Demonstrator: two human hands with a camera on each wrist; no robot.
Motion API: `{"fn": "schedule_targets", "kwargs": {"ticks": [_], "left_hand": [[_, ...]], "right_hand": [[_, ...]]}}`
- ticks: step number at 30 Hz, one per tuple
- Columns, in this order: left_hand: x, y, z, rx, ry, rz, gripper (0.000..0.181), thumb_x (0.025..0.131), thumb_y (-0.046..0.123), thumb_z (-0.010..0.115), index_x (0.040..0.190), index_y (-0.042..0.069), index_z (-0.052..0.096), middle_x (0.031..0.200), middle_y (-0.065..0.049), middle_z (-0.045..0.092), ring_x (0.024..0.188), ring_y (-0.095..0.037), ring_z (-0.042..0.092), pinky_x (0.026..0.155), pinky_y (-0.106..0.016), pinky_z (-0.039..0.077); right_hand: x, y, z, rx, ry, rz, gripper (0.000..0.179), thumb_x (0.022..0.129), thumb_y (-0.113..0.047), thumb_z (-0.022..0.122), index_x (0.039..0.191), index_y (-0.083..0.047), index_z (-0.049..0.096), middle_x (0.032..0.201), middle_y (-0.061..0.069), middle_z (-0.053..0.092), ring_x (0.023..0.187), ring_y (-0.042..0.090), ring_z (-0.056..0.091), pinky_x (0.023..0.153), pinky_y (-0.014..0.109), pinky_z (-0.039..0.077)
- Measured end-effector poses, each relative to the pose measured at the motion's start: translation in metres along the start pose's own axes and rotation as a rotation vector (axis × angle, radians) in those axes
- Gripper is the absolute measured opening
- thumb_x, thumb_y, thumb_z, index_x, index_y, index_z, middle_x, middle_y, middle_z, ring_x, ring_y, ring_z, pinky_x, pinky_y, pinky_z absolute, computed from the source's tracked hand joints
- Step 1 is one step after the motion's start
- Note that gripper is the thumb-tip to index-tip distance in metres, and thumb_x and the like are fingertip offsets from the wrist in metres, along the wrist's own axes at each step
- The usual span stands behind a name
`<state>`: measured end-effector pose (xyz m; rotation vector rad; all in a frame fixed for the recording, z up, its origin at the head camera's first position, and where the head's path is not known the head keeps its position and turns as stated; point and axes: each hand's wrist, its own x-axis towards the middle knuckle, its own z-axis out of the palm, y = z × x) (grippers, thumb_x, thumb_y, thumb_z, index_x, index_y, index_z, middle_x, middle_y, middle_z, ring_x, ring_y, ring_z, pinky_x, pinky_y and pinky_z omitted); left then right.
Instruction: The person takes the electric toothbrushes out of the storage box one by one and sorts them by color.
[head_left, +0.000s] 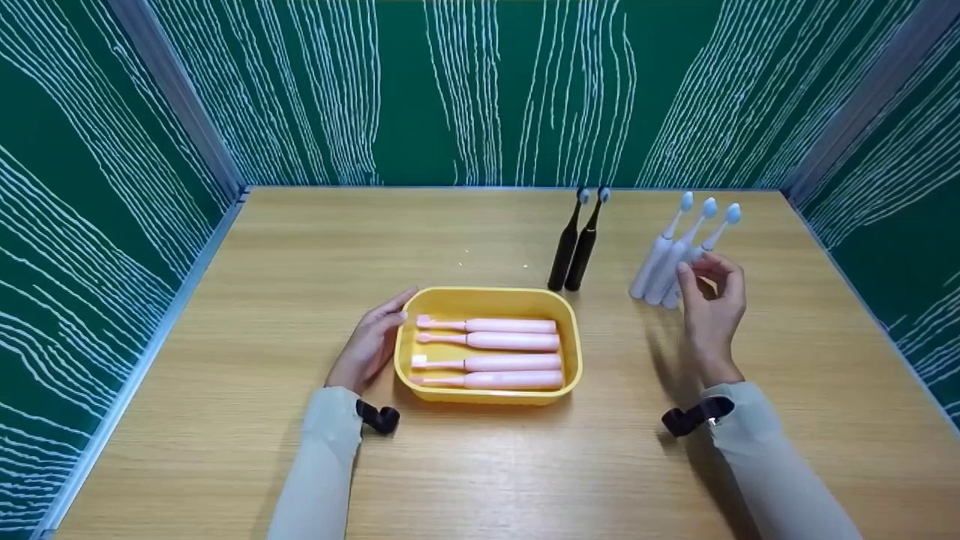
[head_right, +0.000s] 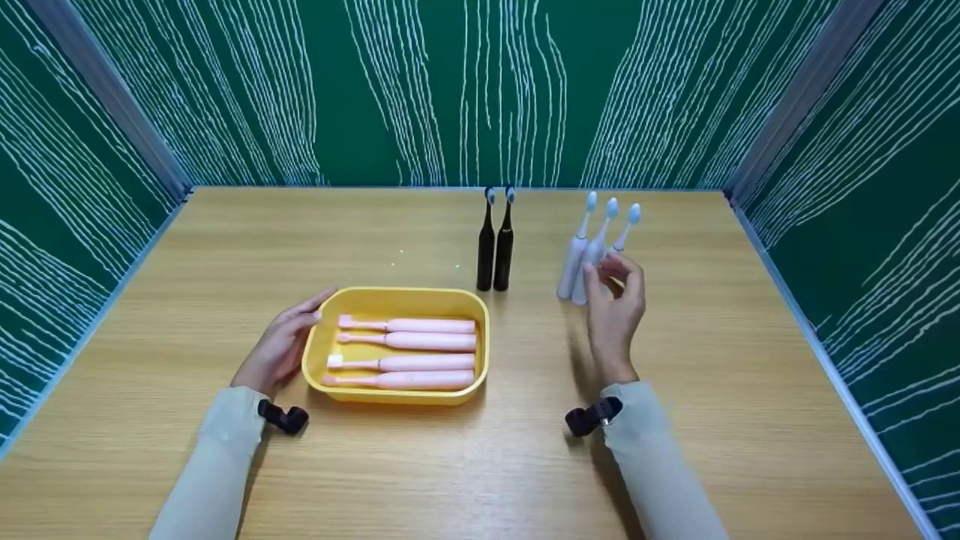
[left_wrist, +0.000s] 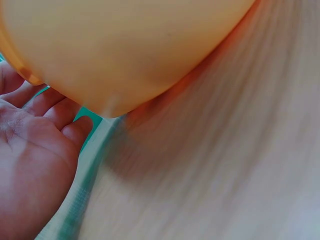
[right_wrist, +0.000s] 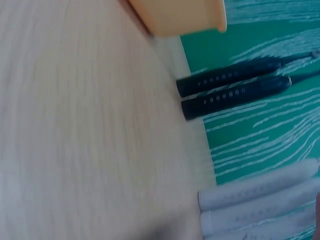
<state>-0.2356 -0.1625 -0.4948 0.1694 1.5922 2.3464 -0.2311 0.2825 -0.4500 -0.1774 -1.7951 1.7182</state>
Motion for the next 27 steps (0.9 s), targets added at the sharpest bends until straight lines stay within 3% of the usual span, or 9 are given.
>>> {"fn": "schedule_targets", "kwargs": {"ticks": [7, 12, 17, 27], "left_hand": [[0.001, -0.001, -0.001, -0.005, -0.032, 0.012, 0.053, 0.098, 0.002, 0.035, 0.150, -0.002, 0.025, 0.159, -0.015, 0.022, 0.144, -0.027, 0.026, 0.118, -0.037, 0.027], [0.001, -0.001, -0.001, -0.013, -0.029, 0.021, 0.053, 0.098, 0.001, 0.035, 0.149, -0.004, 0.025, 0.159, -0.016, 0.022, 0.145, -0.028, 0.025, 0.119, -0.038, 0.025], [0.001, -0.001, -0.001, 0.006, -0.023, 0.025, 0.053, 0.098, 0.001, 0.036, 0.149, -0.004, 0.025, 0.160, -0.015, 0.019, 0.146, -0.027, 0.021, 0.119, -0.037, 0.024], [0.000, 0.000, 0.000, 0.000, -0.012, 0.014, 0.053, 0.097, 0.003, 0.039, 0.149, -0.002, 0.028, 0.158, -0.014, 0.024, 0.145, -0.025, 0.026, 0.118, -0.034, 0.028]], "right_hand": [[-0.008, -0.006, 0.019, 0.053, -0.047, -0.071, 0.028, 0.086, -0.002, 0.067, 0.113, -0.002, 0.060, 0.098, -0.003, 0.061, 0.093, 0.010, 0.058, 0.085, 0.019, 0.050], [-0.020, -0.020, 0.034, 0.043, -0.126, -0.051, 0.026, 0.085, 0.003, 0.067, 0.110, 0.004, 0.060, 0.093, -0.005, 0.062, 0.088, 0.006, 0.060, 0.082, 0.016, 0.052], [-0.033, -0.034, 0.044, 0.005, -0.232, -0.032, 0.035, 0.085, 0.005, 0.065, 0.116, 0.015, 0.054, 0.096, 0.003, 0.062, 0.088, 0.003, 0.060, 0.083, 0.016, 0.052], [-0.038, -0.024, 0.061, -0.079, -0.441, 0.009, 0.039, 0.087, -0.004, 0.067, 0.123, 0.006, 0.055, 0.113, 0.021, 0.061, 0.097, 0.004, 0.060, 0.089, 0.016, 0.051]]}}
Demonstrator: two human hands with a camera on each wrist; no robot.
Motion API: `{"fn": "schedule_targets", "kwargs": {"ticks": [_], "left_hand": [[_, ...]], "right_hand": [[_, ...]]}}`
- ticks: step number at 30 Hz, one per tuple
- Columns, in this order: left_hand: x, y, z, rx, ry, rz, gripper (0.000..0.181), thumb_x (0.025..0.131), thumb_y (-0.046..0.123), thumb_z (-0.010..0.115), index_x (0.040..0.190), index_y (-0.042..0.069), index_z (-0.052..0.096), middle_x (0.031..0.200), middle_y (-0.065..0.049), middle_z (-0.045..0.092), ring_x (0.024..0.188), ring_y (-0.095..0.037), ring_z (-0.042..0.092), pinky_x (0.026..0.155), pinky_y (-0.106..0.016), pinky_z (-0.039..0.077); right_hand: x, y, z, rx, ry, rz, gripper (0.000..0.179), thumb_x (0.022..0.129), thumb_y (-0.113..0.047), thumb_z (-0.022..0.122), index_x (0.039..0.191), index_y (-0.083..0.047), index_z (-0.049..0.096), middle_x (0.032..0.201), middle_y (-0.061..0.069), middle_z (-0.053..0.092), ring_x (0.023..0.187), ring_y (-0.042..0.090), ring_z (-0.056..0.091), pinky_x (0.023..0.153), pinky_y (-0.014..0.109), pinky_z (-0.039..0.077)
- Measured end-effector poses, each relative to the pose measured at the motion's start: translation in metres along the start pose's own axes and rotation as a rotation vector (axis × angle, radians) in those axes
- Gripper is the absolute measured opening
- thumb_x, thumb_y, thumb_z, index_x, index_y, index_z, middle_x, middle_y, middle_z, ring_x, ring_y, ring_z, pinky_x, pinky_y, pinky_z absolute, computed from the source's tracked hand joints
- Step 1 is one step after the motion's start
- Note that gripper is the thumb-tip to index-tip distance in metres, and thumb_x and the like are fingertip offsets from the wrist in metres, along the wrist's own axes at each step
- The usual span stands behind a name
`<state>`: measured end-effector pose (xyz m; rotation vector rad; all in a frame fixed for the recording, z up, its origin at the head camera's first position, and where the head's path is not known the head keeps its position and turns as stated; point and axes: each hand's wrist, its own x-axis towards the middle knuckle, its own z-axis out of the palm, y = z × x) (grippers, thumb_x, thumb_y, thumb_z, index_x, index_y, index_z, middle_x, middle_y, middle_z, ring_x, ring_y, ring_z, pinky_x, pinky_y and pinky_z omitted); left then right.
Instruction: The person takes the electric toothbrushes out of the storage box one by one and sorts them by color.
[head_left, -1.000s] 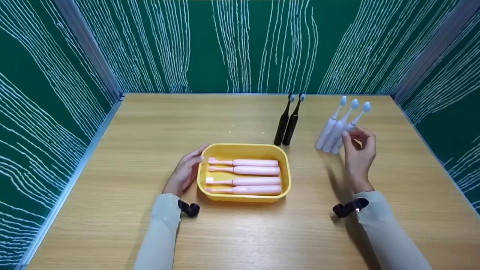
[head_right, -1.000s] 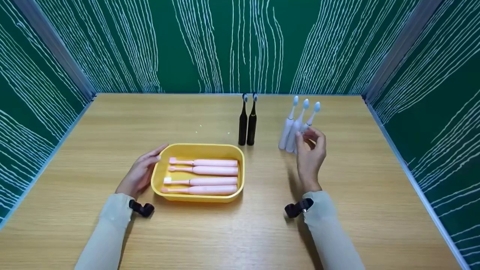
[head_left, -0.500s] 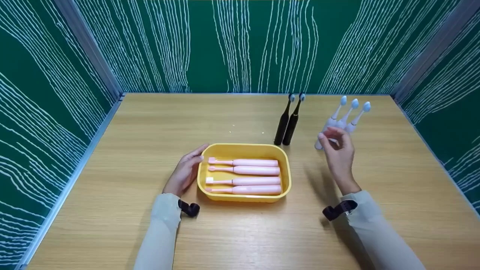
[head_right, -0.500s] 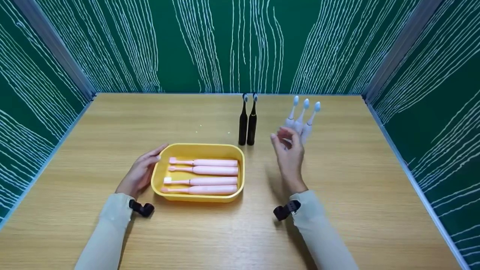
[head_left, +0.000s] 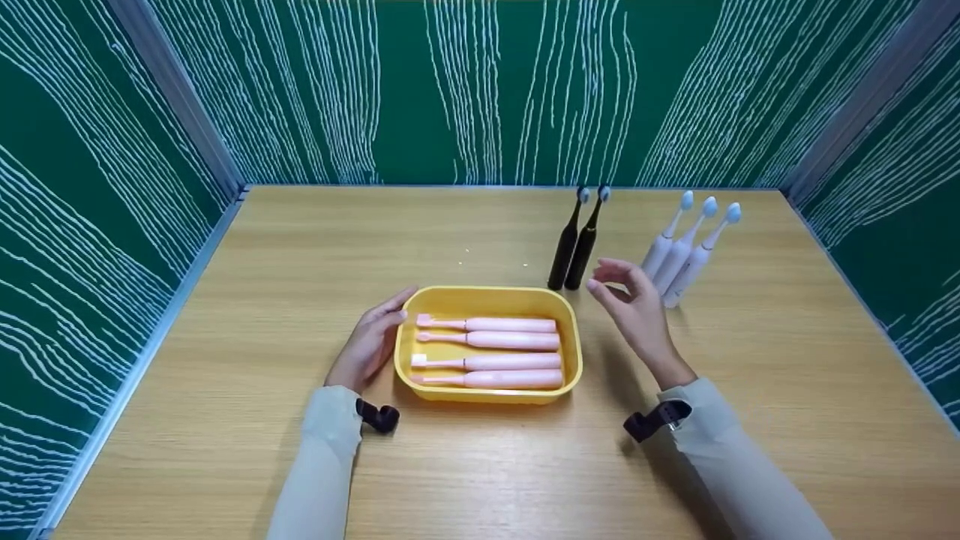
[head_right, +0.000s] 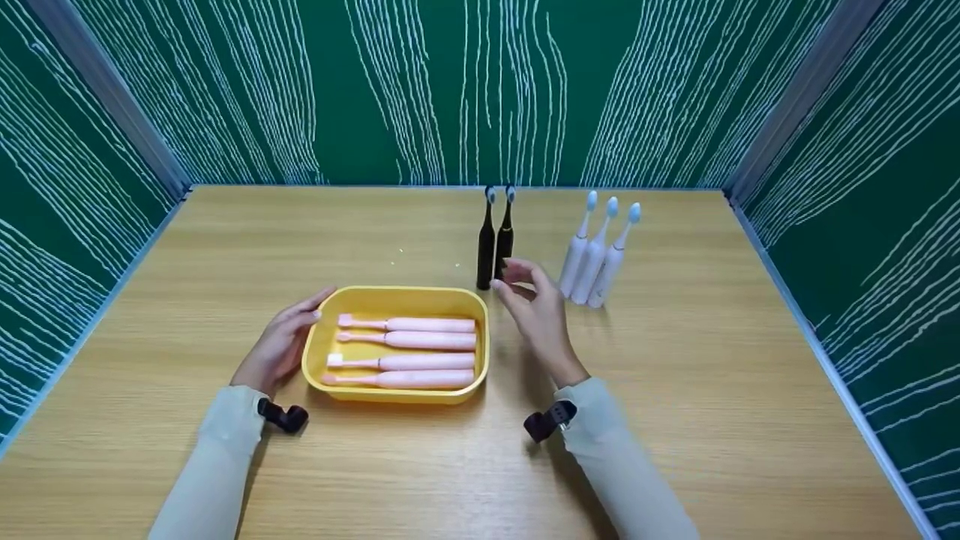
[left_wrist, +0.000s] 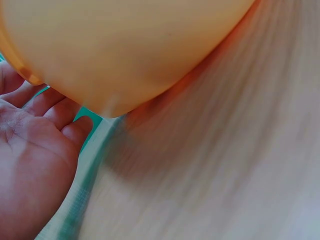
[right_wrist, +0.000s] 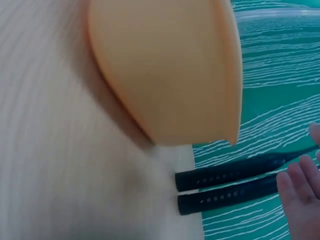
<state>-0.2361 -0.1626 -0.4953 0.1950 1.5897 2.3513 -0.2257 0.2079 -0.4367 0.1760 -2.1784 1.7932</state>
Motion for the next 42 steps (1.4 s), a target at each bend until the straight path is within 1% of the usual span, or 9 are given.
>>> {"fn": "schedule_targets", "kwargs": {"ticks": [5, 8, 11, 14, 18, 24, 30, 36, 42], "left_hand": [[0.001, 0.000, 0.000, 0.000, 0.002, 0.004, 0.053, 0.098, 0.003, 0.038, 0.149, -0.003, 0.027, 0.159, -0.014, 0.022, 0.146, -0.024, 0.023, 0.119, -0.035, 0.026], [0.001, -0.001, -0.001, 0.010, -0.009, 0.010, 0.053, 0.098, 0.003, 0.038, 0.149, -0.003, 0.027, 0.159, -0.013, 0.021, 0.147, -0.024, 0.021, 0.120, -0.036, 0.024], [0.001, -0.001, -0.002, 0.022, -0.015, 0.013, 0.053, 0.097, 0.003, 0.038, 0.149, -0.003, 0.028, 0.159, -0.013, 0.021, 0.147, -0.024, 0.021, 0.120, -0.037, 0.023], [0.001, -0.002, -0.002, 0.025, -0.008, 0.016, 0.052, 0.097, 0.003, 0.038, 0.148, -0.003, 0.029, 0.159, -0.013, 0.021, 0.147, -0.024, 0.020, 0.120, -0.038, 0.022], [0.001, -0.002, -0.002, 0.017, 0.001, 0.014, 0.052, 0.097, 0.002, 0.037, 0.148, -0.004, 0.029, 0.159, -0.013, 0.021, 0.147, -0.024, 0.020, 0.120, -0.037, 0.022], [0.001, -0.001, -0.001, 0.015, 0.008, -0.004, 0.053, 0.097, 0.003, 0.038, 0.149, -0.002, 0.029, 0.159, -0.013, 0.023, 0.146, -0.024, 0.023, 0.119, -0.035, 0.025], [0.001, 0.001, 0.000, 0.025, 0.022, -0.018, 0.053, 0.097, 0.003, 0.039, 0.149, 0.000, 0.030, 0.159, -0.011, 0.025, 0.145, -0.023, 0.026, 0.118, -0.034, 0.026], [0.001, 0.000, 0.000, 0.013, 0.014, -0.007, 0.052, 0.097, 0.002, 0.039, 0.148, -0.001, 0.030, 0.158, -0.012, 0.025, 0.145, -0.024, 0.026, 0.118, -0.035, 0.027], [0.001, -0.001, -0.001, -0.002, 0.000, 0.003, 0.053, 0.097, 0.002, 0.038, 0.148, -0.002, 0.030, 0.159, -0.013, 0.024, 0.146, -0.025, 0.024, 0.119, -0.037, 0.026]], "right_hand": [[0.003, -0.006, 0.005, -0.048, -0.133, 0.012, 0.040, 0.088, -0.011, 0.068, 0.125, 0.002, 0.057, 0.117, 0.019, 0.061, 0.100, 0.006, 0.059, 0.091, 0.017, 0.051], [0.005, -0.011, 0.009, -0.099, -0.225, 0.013, 0.042, 0.089, -0.015, 0.068, 0.126, 0.000, 0.057, 0.118, 0.018, 0.063, 0.104, 0.012, 0.060, 0.091, 0.018, 0.051], [0.009, -0.014, 0.013, -0.168, -0.305, -0.002, 0.042, 0.089, -0.017, 0.068, 0.126, -0.001, 0.058, 0.117, 0.018, 0.065, 0.103, 0.013, 0.060, 0.092, 0.022, 0.053], [0.014, -0.017, 0.018, -0.228, -0.396, -0.011, 0.040, 0.090, -0.019, 0.067, 0.126, -0.002, 0.058, 0.116, 0.017, 0.065, 0.103, 0.017, 0.061, 0.094, 0.033, 0.053], [0.019, -0.023, 0.023, -0.303, -0.505, 0.012, 0.040, 0.092, -0.025, 0.064, 0.126, -0.005, 0.058, 0.118, 0.014, 0.065, 0.107, 0.025, 0.061, 0.099, 0.043, 0.050], [0.026, -0.029, 0.030, -0.360, -0.625, 0.048, 0.038, 0.094, -0.028, 0.061, 0.125, -0.006, 0.061, 0.119, 0.014, 0.065, 0.109, 0.027, 0.061, 0.101, 0.045, 0.049], [0.033, -0.033, 0.039, -0.444, -0.738, 0.060, 0.036, 0.095, -0.023, 0.060, 0.126, -0.005, 0.061, 0.118, 0.013, 0.066, 0.109, 0.027, 0.061, 0.100, 0.045, 0.050], [0.041, -0.036, 0.048, -0.540, -0.867, 0.001, 0.032, 0.095, -0.012, 0.058, 0.125, -0.002, 0.062, 0.117, 0.014, 0.067, 0.107, 0.028, 0.063, 0.098, 0.044, 0.051], [0.044, -0.037, 0.057, -0.623, -0.927, -0.019, 0.027, 0.094, -0.013, 0.059, 0.119, -0.004, 0.066, 0.113, 0.012, 0.069, 0.101, 0.025, 0.063, 0.097, 0.042, 0.052]]}}
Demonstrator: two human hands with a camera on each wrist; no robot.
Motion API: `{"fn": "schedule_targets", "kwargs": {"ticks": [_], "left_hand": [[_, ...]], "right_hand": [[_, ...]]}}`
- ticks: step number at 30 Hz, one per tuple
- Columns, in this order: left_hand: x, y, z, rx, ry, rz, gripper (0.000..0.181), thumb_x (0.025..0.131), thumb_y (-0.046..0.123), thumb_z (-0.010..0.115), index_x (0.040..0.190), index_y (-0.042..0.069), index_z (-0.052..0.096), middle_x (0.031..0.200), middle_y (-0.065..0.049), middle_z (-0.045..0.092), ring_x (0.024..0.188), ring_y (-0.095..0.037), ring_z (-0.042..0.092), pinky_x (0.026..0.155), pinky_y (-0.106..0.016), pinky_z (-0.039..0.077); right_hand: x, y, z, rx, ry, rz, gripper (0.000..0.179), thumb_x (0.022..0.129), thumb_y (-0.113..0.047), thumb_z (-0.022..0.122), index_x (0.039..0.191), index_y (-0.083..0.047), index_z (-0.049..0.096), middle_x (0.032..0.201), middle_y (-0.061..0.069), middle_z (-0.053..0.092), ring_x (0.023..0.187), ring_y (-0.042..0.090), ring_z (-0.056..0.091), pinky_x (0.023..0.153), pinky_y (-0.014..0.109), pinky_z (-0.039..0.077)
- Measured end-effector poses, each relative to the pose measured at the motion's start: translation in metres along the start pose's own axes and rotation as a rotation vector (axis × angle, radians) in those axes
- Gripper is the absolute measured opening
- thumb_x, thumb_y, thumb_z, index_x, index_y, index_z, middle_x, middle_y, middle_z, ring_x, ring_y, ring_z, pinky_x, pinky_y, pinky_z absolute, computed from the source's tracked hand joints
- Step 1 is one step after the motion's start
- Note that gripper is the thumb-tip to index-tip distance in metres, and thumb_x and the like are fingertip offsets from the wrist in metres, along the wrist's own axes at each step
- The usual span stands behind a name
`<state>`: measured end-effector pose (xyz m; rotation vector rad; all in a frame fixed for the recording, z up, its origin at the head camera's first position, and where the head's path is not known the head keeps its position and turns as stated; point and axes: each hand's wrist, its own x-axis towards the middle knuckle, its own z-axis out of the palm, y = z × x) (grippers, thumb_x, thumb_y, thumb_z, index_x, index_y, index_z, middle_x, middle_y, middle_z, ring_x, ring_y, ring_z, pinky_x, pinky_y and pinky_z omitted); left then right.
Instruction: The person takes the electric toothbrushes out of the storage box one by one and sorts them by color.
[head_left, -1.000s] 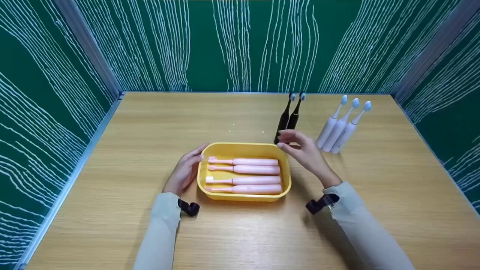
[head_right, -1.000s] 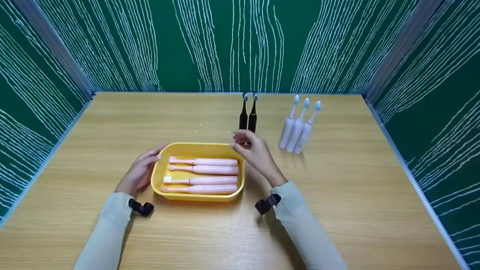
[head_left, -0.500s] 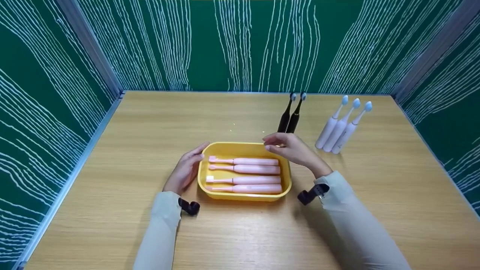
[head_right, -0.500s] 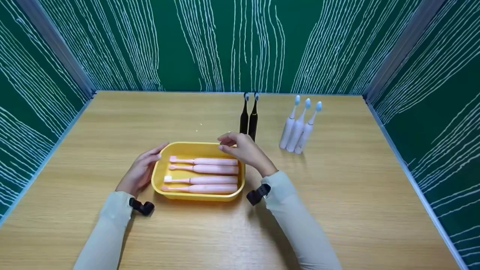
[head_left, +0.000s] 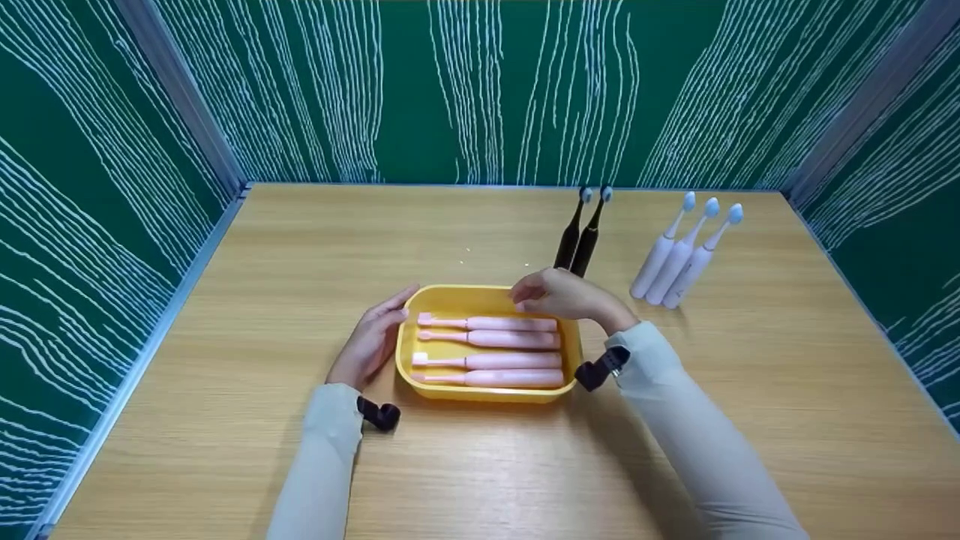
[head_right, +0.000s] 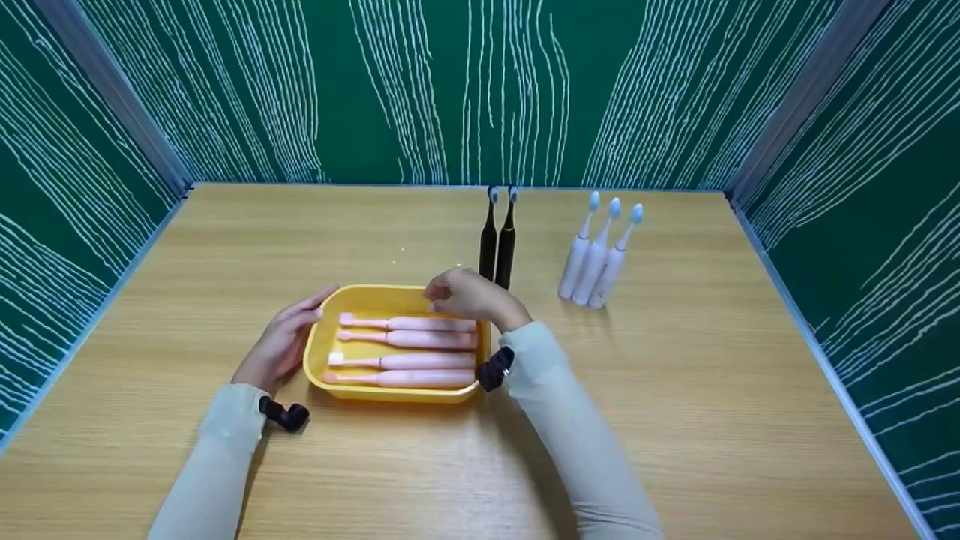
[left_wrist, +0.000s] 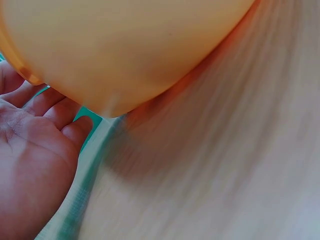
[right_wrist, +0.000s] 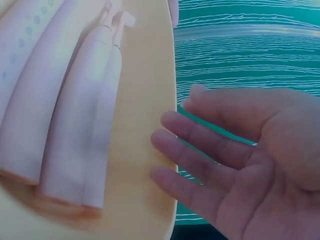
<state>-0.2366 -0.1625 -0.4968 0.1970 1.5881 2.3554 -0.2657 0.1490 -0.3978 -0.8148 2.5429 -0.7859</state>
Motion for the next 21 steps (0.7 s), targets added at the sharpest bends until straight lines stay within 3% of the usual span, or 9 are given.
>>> {"fn": "schedule_targets", "kwargs": {"ticks": [15, 21], "left_hand": [[0.001, 0.000, 0.002, 0.015, 0.014, 0.016, 0.052, 0.097, 0.001, 0.037, 0.148, -0.005, 0.027, 0.159, -0.015, 0.022, 0.148, -0.025, 0.018, 0.121, -0.038, 0.021], [0.001, 0.001, 0.002, 0.009, 0.020, 0.014, 0.053, 0.097, 0.001, 0.038, 0.148, -0.005, 0.028, 0.159, -0.015, 0.022, 0.147, -0.025, 0.019, 0.120, -0.037, 0.022]], "right_hand": [[0.018, -0.006, 0.011, -0.061, -0.139, 0.137, 0.036, 0.095, -0.012, 0.057, 0.130, -0.006, 0.060, 0.124, 0.013, 0.064, 0.106, 0.026, 0.057, 0.103, 0.042, 0.048], [0.024, -0.007, 0.015, -0.109, -0.186, 0.115, 0.034, 0.094, -0.011, 0.054, 0.128, -0.007, 0.061, 0.125, 0.015, 0.063, 0.107, 0.026, 0.057, 0.102, 0.043, 0.048]]}}
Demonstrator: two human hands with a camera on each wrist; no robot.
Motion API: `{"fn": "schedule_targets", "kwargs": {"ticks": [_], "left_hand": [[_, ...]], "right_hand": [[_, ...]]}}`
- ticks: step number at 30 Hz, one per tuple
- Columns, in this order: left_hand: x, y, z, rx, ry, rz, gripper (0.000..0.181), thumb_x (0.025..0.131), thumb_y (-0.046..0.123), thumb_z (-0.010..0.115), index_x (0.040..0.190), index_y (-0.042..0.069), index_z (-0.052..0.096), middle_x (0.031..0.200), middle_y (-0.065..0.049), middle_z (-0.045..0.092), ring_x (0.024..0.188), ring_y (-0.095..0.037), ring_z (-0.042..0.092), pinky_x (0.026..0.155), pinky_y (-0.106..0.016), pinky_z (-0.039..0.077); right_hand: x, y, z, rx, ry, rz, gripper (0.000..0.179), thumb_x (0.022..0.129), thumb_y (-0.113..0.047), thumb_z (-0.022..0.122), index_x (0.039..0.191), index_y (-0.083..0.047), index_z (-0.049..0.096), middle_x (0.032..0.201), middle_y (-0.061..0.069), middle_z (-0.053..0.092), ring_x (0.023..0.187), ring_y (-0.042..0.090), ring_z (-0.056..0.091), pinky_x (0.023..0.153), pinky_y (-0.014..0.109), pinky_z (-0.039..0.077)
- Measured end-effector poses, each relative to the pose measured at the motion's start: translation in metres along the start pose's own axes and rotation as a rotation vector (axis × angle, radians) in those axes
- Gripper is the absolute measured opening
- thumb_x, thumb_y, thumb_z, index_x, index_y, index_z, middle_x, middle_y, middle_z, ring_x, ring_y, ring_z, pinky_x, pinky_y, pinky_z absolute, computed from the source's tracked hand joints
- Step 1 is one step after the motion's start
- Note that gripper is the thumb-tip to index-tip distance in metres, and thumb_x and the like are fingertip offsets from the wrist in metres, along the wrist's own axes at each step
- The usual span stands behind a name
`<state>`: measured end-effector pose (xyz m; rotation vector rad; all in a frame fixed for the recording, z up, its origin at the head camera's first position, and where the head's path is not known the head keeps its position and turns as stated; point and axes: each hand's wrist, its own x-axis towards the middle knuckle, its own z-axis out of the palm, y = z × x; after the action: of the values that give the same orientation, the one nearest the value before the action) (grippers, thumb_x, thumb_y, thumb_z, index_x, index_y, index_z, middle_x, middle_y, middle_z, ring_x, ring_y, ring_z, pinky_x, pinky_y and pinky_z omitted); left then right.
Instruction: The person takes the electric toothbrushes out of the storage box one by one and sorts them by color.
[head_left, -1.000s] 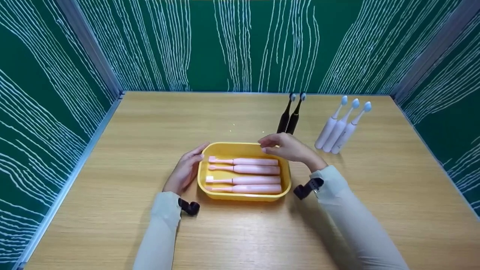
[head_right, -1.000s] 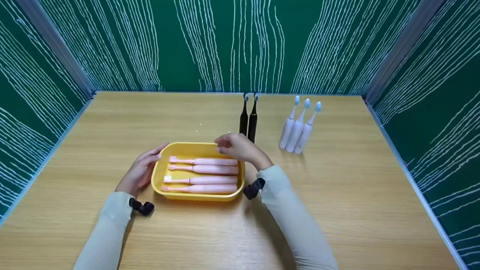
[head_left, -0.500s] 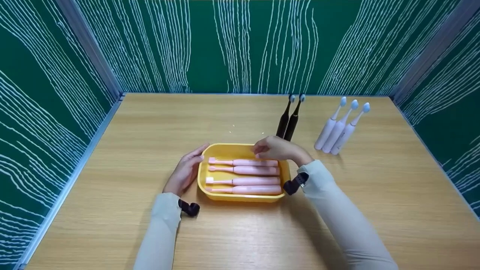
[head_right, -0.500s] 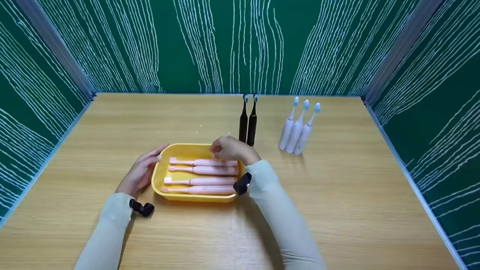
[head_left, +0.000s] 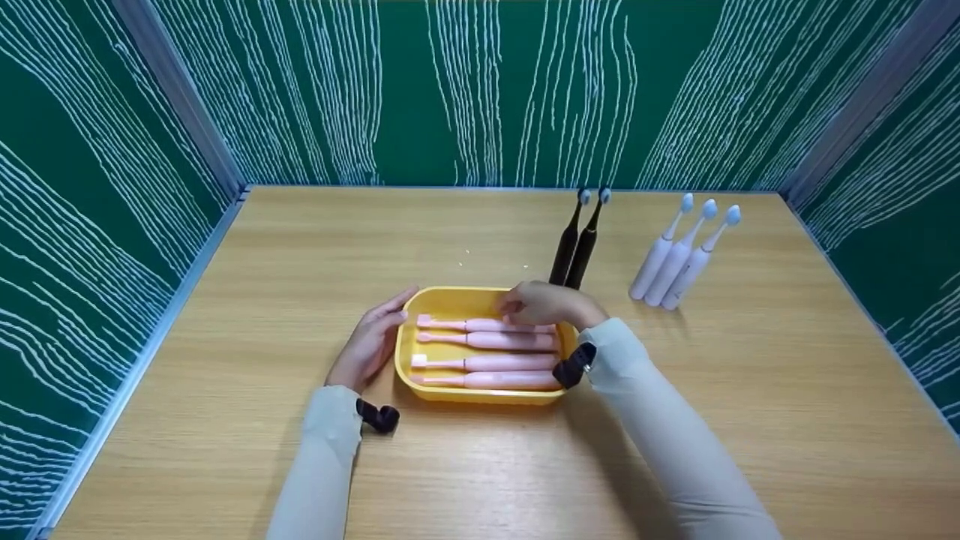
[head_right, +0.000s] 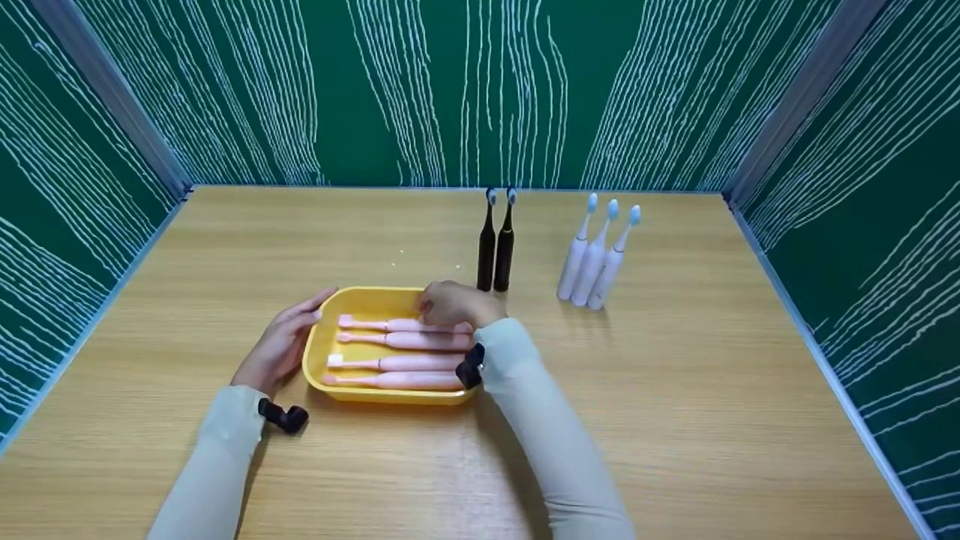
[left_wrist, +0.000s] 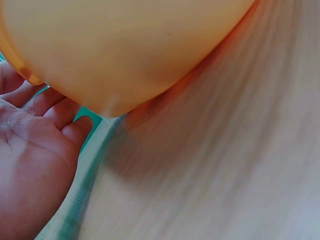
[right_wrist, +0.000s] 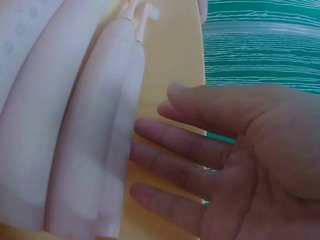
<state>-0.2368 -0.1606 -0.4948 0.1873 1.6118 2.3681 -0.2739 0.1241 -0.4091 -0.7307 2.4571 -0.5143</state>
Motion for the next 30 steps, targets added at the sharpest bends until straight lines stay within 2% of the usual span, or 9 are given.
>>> {"fn": "schedule_targets", "kwargs": {"ticks": [5, 9, 13, 15, 19, 22, 27, 30], "left_hand": [[-0.0003, 0.0002, -0.0003, 0.009, -0.008, -0.012, 0.052, 0.097, 0.001, 0.037, 0.148, -0.003, 0.028, 0.159, -0.014, 0.023, 0.147, -0.024, 0.021, 0.120, -0.036, 0.024], [-0.0004, 0.0000, -0.0010, 0.009, -0.033, -0.020, 0.053, 0.097, 0.001, 0.035, 0.149, -0.002, 0.027, 0.159, -0.014, 0.022, 0.146, -0.026, 0.024, 0.119, -0.036, 0.026], [-0.0002, 0.0003, -0.0013, 0.011, -0.039, -0.012, 0.053, 0.097, 0.002, 0.036, 0.149, -0.003, 0.026, 0.159, -0.015, 0.020, 0.146, -0.026, 0.022, 0.119, -0.036, 0.025], [-0.0002, 0.0003, -0.0012, 0.009, -0.034, -0.009, 0.053, 0.097, 0.002, 0.037, 0.149, -0.003, 0.026, 0.159, -0.015, 0.020, 0.146, -0.026, 0.021, 0.120, -0.037, 0.024], [0.0002, -0.0004, -0.0013, 0.002, -0.025, -0.006, 0.054, 0.097, 0.002, 0.038, 0.149, -0.003, 0.026, 0.159, -0.015, 0.020, 0.147, -0.025, 0.020, 0.120, -0.037, 0.023], [0.0005, -0.0005, -0.0011, 0.008, -0.020, -0.008, 0.054, 0.097, 0.003, 0.039, 0.149, -0.003, 0.027, 0.160, -0.014, 0.020, 0.147, -0.025, 0.018, 0.120, -0.037, 0.022], [0.0009, -0.0005, -0.0014, 0.021, -0.006, -0.013, 0.053, 0.097, 0.003, 0.039, 0.148, -0.002, 0.029, 0.160, -0.012, 0.021, 0.148, -0.023, 0.017, 0.120, -0.037, 0.022], [0.0007, -0.0002, -0.0012, 0.024, -0.009, -0.012, 0.053, 0.097, 0.003, 0.038, 0.149, -0.003, 0.029, 0.160, -0.012, 0.021, 0.148, -0.024, 0.017, 0.120, -0.037, 0.022]], "right_hand": [[0.0024, 0.0002, 0.0027, -0.052, -0.016, -0.049, 0.032, 0.093, -0.011, 0.051, 0.122, -0.007, 0.063, 0.119, 0.015, 0.064, 0.104, 0.027, 0.058, 0.098, 0.043, 0.048], [0.0042, 0.0021, 0.0034, -0.085, -0.011, -0.113, 0.028, 0.091, -0.010, 0.051, 0.115, -0.007, 0.066, 0.108, 0.013, 0.068, 0.094, 0.023, 0.059, 0.087, 0.036, 0.049], [0.0063, 0.0027, 0.0035, -0.098, -0.025, -0.102, 0.024, 0.091, -0.009, 0.051, 0.110, -0.008, 0.067, 0.094, 0.009, 0.065, 0.081, 0.019, 0.052, 0.074, 0.029, 0.042], [0.0065, 0.0027, 0.0035, -0.101, -0.029, -0.084, 0.024, 0.092, -0.010, 0.052, 0.111, -0.009, 0.067, 0.091, 0.006, 0.063, 0.079, 0.018, 0.051, 0.072, 0.026, 0.041], [0.0058, 0.0028, 0.0034, -0.101, -0.035, -0.073, 0.017, 0.092, -0.010, 0.053, 0.102, -0.007, 0.067, 0.080, 0.003, 0.056, 0.073, 0.016, 0.047, 0.065, 0.024, 0.037], [0.0057, 0.0026, 0.0034, -0.120, -0.039, -0.084, 0.016, 0.089, -0.007, 0.054, 0.100, -0.005, 0.066, 0.078, 0.005, 0.054, 0.071, 0.017, 0.046, 0.064, 0.025, 0.036], [0.0060, 0.0013, 0.0042, -0.165, -0.036, -0.104, 0.030, 0.084, -0.001, 0.055, 0.111, -0.004, 0.068, 0.093, 0.011, 0.066, 0.079, 0.017, 0.053, 0.069, 0.024, 0.043], [0.0069, 0.0003, 0.0052, -0.164, -0.043, -0.096, 0.027, 0.084, 0.001, 0.055, 0.107, -0.005, 0.068, 0.088, 0.008, 0.064, 0.076, 0.016, 0.051, 0.066, 0.022, 0.040]]}}
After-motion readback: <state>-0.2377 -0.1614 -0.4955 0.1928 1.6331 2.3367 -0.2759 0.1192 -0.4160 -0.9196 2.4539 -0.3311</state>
